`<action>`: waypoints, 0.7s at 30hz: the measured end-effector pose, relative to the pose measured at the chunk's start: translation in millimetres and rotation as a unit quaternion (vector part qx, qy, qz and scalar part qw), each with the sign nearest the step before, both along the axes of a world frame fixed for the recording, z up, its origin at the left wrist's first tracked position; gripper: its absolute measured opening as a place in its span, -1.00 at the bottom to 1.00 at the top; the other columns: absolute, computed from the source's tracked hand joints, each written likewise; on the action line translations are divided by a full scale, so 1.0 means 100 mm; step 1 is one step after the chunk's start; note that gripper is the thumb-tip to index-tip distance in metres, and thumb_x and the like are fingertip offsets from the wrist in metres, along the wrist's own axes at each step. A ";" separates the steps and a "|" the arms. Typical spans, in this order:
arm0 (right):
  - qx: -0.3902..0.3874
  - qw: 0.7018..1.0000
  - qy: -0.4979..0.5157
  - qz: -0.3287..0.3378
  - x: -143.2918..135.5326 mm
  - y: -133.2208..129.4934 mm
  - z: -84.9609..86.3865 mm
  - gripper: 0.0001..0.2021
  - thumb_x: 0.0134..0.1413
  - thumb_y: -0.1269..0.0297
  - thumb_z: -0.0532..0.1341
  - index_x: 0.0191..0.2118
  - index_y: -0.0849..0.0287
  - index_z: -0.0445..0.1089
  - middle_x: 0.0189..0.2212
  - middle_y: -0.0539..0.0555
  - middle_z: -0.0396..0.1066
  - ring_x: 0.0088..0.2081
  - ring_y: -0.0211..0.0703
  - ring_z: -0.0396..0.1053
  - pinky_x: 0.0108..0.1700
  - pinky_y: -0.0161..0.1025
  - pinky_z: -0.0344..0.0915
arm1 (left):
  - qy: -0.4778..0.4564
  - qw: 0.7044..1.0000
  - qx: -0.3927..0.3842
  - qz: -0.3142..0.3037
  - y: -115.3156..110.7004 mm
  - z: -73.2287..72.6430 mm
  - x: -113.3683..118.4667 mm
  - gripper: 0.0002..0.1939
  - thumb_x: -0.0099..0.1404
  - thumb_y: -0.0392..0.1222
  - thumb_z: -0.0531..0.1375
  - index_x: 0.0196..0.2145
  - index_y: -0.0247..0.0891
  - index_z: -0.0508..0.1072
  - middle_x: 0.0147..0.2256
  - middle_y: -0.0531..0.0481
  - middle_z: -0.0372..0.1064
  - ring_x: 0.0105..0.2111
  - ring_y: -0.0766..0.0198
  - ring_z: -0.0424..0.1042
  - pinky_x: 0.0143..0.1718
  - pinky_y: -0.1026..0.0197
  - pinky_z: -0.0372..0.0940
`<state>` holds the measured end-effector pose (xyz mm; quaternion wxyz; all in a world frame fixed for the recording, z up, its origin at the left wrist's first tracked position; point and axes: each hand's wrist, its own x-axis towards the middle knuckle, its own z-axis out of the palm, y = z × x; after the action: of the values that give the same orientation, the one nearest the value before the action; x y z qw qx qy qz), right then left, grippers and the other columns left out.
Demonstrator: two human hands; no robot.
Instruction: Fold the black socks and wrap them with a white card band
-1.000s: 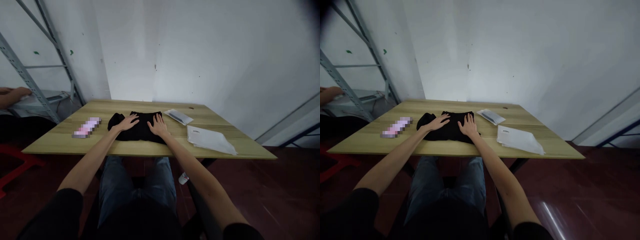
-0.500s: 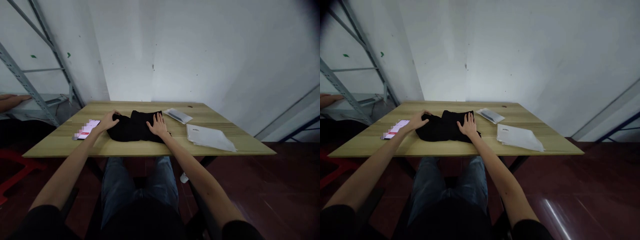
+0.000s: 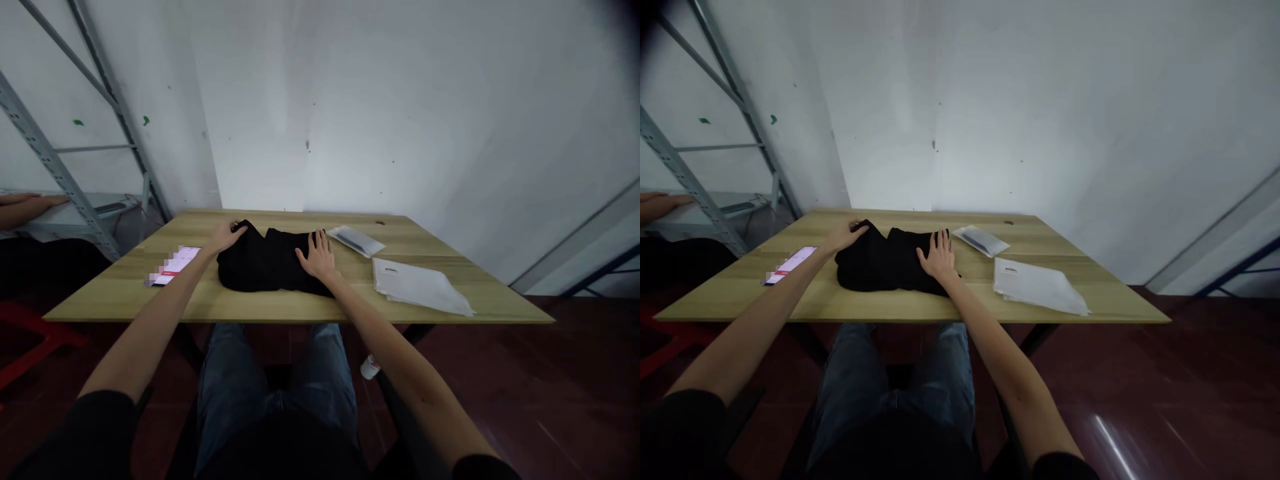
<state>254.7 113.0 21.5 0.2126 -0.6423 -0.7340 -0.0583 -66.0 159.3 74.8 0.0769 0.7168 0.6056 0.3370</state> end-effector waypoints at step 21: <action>-0.104 0.993 0.040 0.044 -0.25 -0.32 -0.13 0.00 0.35 -0.47 -0.20 0.55 0.28 0.05 0.55 0.30 -0.07 0.57 0.21 -0.22 0.53 0.16 -0.29 | 0.213 0.973 -0.085 -0.038 -0.56 -0.66 0.04 -0.32 0.54 0.17 -0.11 0.48 -0.09 0.17 0.53 -0.08 -0.06 0.54 -0.03 -0.13 0.47 -0.23 -0.06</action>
<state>229.9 80.9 8.8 0.1765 -0.6299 -0.7545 0.0537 -62.1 103.4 8.8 0.0195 0.7854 0.6068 0.1210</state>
